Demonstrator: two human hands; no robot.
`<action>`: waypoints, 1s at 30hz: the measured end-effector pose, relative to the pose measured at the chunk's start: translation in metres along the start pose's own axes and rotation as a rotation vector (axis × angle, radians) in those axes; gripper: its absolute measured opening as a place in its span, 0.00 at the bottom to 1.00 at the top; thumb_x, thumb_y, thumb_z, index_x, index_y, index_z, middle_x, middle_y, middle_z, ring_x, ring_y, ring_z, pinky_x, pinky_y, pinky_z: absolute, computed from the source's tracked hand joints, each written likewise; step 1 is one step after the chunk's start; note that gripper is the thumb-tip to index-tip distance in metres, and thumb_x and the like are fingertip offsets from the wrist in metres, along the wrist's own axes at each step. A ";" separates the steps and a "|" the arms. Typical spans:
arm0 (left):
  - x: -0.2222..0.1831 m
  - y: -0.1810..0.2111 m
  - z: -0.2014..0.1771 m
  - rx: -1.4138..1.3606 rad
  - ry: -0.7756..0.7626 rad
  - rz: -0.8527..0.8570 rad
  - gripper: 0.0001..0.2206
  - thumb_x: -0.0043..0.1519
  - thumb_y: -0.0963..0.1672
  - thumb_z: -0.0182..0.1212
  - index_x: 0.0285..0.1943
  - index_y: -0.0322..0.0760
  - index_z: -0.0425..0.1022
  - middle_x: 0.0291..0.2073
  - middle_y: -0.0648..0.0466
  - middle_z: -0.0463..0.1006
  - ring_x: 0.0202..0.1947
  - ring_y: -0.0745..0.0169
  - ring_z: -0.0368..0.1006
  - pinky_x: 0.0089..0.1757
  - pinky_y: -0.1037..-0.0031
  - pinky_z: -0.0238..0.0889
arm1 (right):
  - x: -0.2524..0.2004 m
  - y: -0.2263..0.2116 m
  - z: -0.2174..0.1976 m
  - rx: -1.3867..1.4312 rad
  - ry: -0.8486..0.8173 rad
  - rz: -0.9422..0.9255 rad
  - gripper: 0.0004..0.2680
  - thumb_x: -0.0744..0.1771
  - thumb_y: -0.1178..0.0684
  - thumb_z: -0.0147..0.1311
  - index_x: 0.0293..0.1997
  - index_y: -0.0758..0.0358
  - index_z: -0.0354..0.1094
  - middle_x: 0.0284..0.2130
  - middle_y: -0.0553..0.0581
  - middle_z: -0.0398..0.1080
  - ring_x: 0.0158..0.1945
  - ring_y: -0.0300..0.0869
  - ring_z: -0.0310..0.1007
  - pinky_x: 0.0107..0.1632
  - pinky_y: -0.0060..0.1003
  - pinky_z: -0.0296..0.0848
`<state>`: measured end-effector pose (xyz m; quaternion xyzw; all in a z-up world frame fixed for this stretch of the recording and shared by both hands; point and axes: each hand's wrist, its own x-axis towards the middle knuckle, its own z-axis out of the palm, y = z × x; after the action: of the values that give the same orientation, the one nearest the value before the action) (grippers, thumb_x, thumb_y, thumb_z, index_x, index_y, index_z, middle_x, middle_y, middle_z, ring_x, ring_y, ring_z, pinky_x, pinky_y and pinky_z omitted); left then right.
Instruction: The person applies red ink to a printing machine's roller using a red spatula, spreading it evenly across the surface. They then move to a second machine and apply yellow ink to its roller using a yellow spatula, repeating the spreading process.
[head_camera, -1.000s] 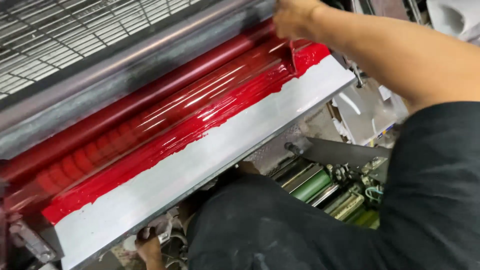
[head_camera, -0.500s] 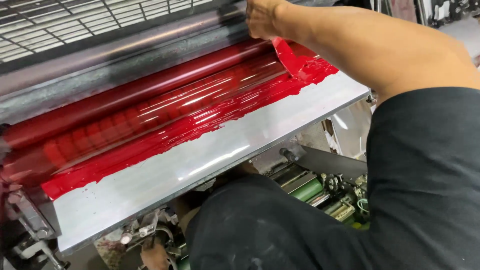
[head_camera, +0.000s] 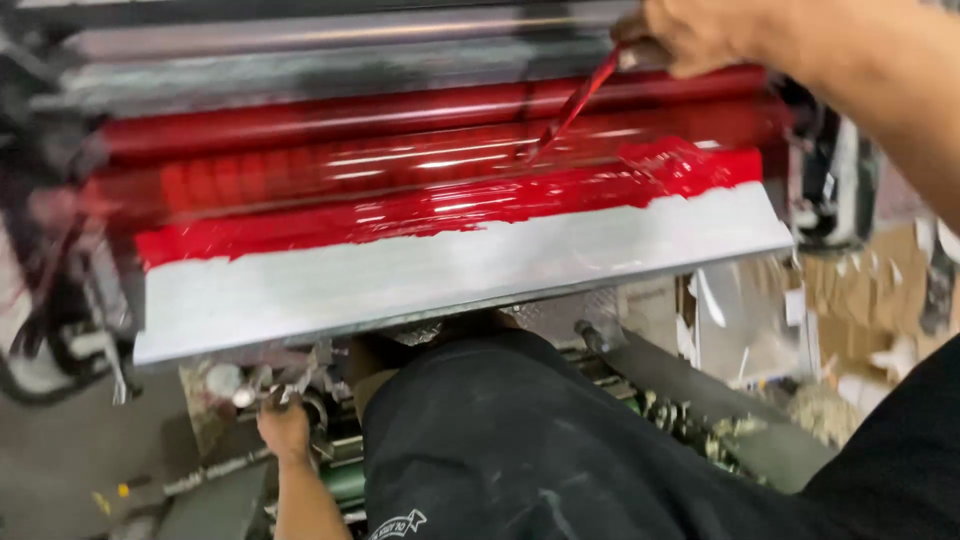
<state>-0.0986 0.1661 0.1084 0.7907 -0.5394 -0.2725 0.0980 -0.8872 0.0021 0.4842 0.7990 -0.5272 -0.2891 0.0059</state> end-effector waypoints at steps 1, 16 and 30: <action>-0.007 0.008 0.002 0.004 -0.008 -0.051 0.19 0.60 0.47 0.67 0.57 0.33 0.80 0.53 0.33 0.78 0.54 0.33 0.73 0.54 0.54 0.64 | -0.030 -0.026 -0.053 0.056 0.017 0.007 0.11 0.70 0.42 0.53 0.52 0.50 0.77 0.35 0.55 0.77 0.35 0.48 0.78 0.41 0.43 0.77; -0.128 -0.021 0.017 0.059 0.083 -0.159 0.18 0.58 0.47 0.70 0.56 0.38 0.81 0.51 0.37 0.79 0.54 0.34 0.71 0.56 0.54 0.63 | 0.060 -0.079 0.048 0.169 0.362 -0.187 0.16 0.68 0.48 0.56 0.64 0.42 0.73 0.45 0.50 0.74 0.53 0.43 0.71 0.55 0.41 0.65; -0.083 0.009 0.017 0.007 0.098 -0.158 0.19 0.58 0.48 0.70 0.57 0.38 0.80 0.55 0.34 0.75 0.58 0.34 0.68 0.59 0.56 0.60 | 0.014 -0.056 0.061 0.113 0.444 -0.012 0.16 0.68 0.45 0.58 0.64 0.44 0.73 0.46 0.53 0.74 0.56 0.45 0.71 0.54 0.43 0.65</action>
<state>-0.1369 0.2400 0.1253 0.8435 -0.4709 -0.2384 0.0996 -0.8650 0.0332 0.4097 0.8452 -0.5236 -0.0764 0.0752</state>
